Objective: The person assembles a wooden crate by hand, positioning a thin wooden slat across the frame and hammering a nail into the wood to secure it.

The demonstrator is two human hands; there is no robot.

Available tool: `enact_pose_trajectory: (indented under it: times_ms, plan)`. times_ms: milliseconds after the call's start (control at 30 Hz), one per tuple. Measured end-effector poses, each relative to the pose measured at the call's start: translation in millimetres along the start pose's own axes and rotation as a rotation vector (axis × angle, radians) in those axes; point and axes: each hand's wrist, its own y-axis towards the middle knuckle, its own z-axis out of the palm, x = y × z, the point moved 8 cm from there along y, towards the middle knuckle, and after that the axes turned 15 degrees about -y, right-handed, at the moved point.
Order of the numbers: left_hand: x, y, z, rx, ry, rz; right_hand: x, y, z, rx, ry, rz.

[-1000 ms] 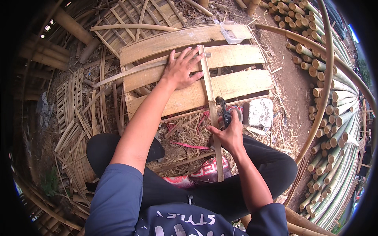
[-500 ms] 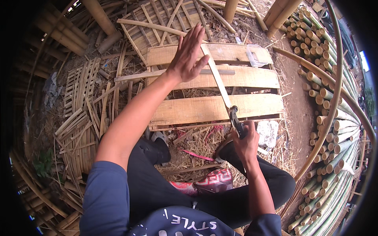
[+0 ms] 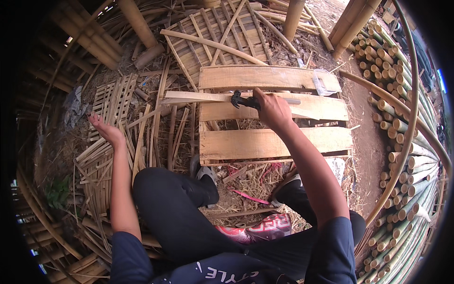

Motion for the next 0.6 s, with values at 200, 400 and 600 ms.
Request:
enact_pose_trajectory:
  times_ms: [200,400,600]
  plan:
    - [35.9,-16.3,-0.4,0.107,0.015,-0.044,30.9,25.9,17.2,0.029,0.014,-0.060]
    - [40.0,-30.8,23.8,0.201,0.037,-0.040,36.4,30.9,19.8,0.007,-0.016,-0.063]
    - [47.5,-33.0,26.1,0.226,0.043,-0.057,41.8,33.2,21.8,0.023,-0.019,-0.086]
